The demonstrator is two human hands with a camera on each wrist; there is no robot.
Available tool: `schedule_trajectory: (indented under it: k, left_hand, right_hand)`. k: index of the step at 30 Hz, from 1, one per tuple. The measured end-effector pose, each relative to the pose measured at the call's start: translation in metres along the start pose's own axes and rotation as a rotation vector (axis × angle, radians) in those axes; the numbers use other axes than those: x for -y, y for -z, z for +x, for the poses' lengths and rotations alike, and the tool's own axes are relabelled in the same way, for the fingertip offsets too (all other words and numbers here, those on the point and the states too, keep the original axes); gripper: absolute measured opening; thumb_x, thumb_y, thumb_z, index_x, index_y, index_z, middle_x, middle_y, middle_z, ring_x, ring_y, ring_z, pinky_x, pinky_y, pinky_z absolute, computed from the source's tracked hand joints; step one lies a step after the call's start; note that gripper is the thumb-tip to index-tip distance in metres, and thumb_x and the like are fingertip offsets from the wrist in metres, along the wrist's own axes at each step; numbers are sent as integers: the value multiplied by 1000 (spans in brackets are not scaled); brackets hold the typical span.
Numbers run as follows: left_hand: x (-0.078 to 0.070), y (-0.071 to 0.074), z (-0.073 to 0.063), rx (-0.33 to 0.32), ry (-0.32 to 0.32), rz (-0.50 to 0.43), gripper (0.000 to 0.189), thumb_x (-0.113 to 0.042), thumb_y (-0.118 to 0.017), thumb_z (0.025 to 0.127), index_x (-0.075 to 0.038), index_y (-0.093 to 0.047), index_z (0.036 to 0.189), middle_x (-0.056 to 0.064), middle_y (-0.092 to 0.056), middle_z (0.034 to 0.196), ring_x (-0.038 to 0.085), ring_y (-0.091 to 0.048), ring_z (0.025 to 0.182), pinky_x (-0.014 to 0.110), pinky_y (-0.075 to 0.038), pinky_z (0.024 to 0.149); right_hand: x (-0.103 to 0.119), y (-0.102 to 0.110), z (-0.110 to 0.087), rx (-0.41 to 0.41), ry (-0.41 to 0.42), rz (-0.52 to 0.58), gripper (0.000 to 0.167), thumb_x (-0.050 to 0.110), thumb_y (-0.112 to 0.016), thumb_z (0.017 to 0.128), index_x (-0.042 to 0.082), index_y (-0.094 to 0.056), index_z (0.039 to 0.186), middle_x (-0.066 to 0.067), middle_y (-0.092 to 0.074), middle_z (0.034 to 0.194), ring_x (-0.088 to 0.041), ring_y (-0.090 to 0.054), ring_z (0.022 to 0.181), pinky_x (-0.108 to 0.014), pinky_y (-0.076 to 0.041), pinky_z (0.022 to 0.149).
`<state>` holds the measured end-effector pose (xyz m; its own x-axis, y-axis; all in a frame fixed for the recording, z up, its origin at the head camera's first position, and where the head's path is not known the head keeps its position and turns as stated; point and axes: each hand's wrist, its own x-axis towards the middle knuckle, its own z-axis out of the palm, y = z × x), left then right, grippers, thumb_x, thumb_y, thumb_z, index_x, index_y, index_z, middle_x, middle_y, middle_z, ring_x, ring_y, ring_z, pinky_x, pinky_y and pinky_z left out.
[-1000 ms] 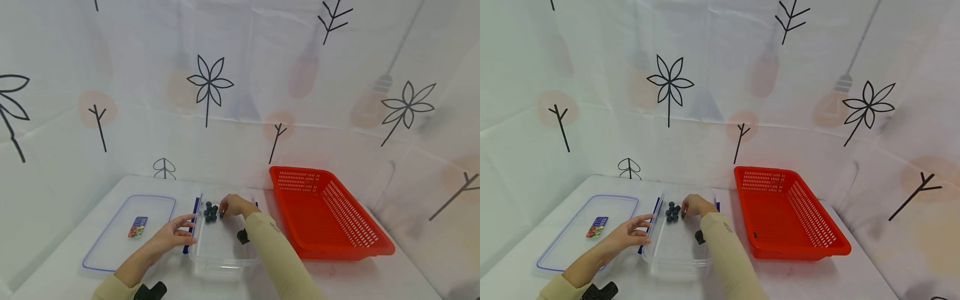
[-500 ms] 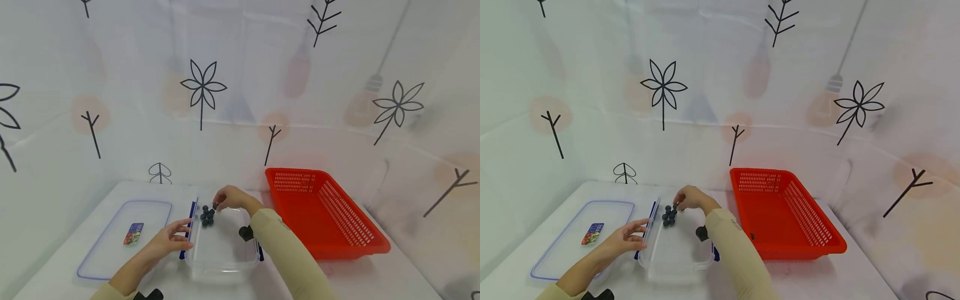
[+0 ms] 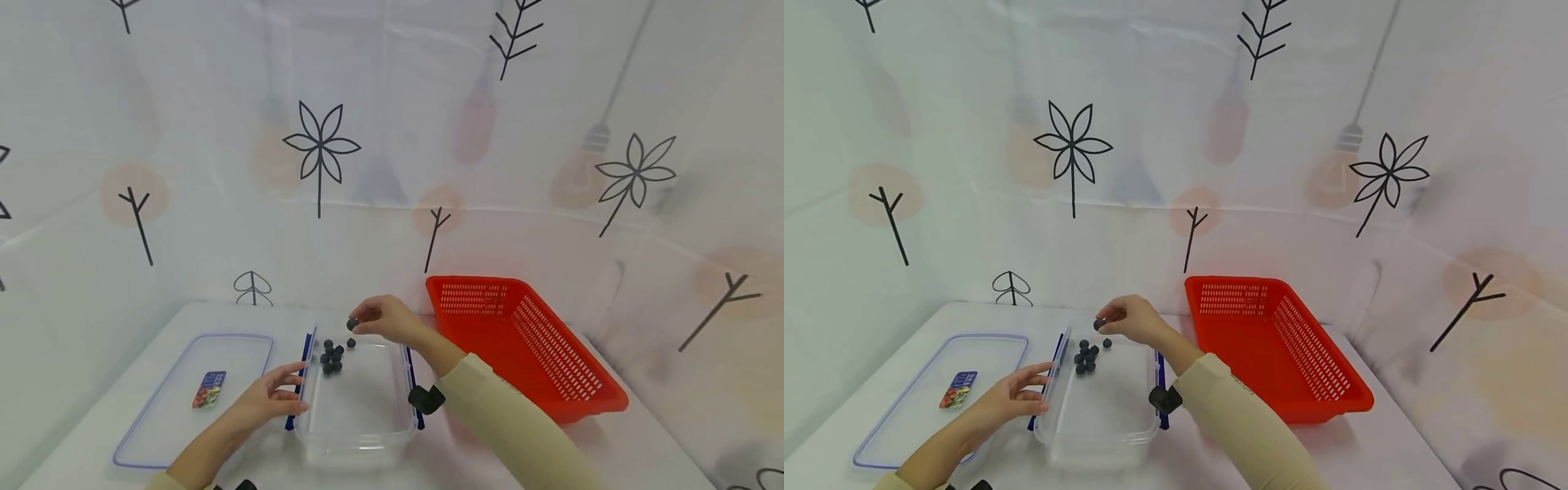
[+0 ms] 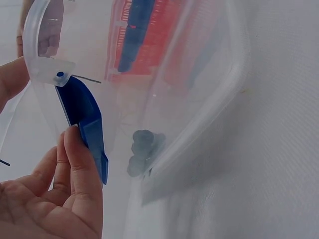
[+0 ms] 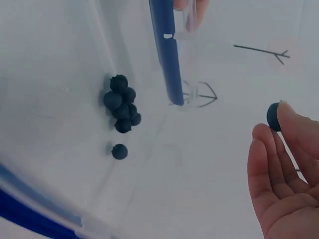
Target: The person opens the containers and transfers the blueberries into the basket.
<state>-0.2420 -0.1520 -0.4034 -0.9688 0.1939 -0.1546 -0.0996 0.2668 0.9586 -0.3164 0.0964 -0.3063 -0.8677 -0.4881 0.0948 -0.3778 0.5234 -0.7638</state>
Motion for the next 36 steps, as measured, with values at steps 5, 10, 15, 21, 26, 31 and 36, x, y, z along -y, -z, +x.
schedule_trajectory:
  k: [5, 10, 15, 21, 26, 31, 36]
  left_hand:
    - [2, 4, -3, 10, -3, -10, 75, -19, -77, 78, -9, -38, 141, 14, -47, 127, 22, -52, 97, 41, -48, 84]
    - [3, 6, -4, 16, -10, -9, 76, -20, -76, 78, -8, -37, 141, 14, -47, 127, 21, -52, 96, 41, -48, 83]
    - [2, 5, -4, 32, -25, -13, 76, -20, -76, 78, -8, -36, 141, 15, -47, 127, 20, -53, 96, 42, -48, 85]
    - [1, 5, -3, 51, -34, -23, 76, -20, -75, 79, -7, -35, 142, 19, -45, 129, 21, -53, 97, 42, -48, 85]
    - [2, 3, -1, 23, -17, -24, 75, -19, -76, 78, -8, -37, 141, 15, -47, 127, 21, -52, 97, 42, -48, 83]
    - [2, 1, 0, 21, -15, -21, 75, -18, -77, 77, -8, -38, 140, 14, -47, 127, 22, -52, 98, 41, -48, 83]
    - [2, -1, -1, 0, -7, -20, 74, -17, -77, 77, -9, -39, 140, 14, -48, 126, 22, -52, 96, 41, -48, 83]
  right_hand:
    - [0, 8, -16, -49, 5, 65, 22, 14, -68, 86, 9, -67, 107, -1, -66, 93, -16, -62, 86, -27, -51, 80]
    - [-5, 22, -32, -102, -3, 112, 22, 14, -68, 85, 7, -67, 106, -3, -66, 94, -17, -63, 88, -30, -51, 82]
    - [-8, 39, -48, -162, -13, 113, 21, 11, -68, 85, 5, -67, 105, -5, -66, 93, -20, -64, 88, -32, -51, 82]
    - [-20, 54, -57, -194, -24, 114, 21, 9, -68, 85, 4, -66, 105, -7, -66, 94, -26, -64, 91, -32, -52, 82]
    - [-33, 65, -67, -207, -36, 98, 23, 9, -68, 85, 3, -66, 107, -8, -66, 96, -26, -64, 92, -34, -52, 82]
    - [-44, 77, -78, -227, -69, 63, 23, 11, -68, 85, 5, -67, 107, -7, -66, 98, -25, -63, 93, -34, -51, 83]
    - [-55, 91, -89, -254, -104, 8, 25, 16, -67, 86, 6, -66, 110, -7, -65, 101, -24, -61, 95, -37, -50, 85]
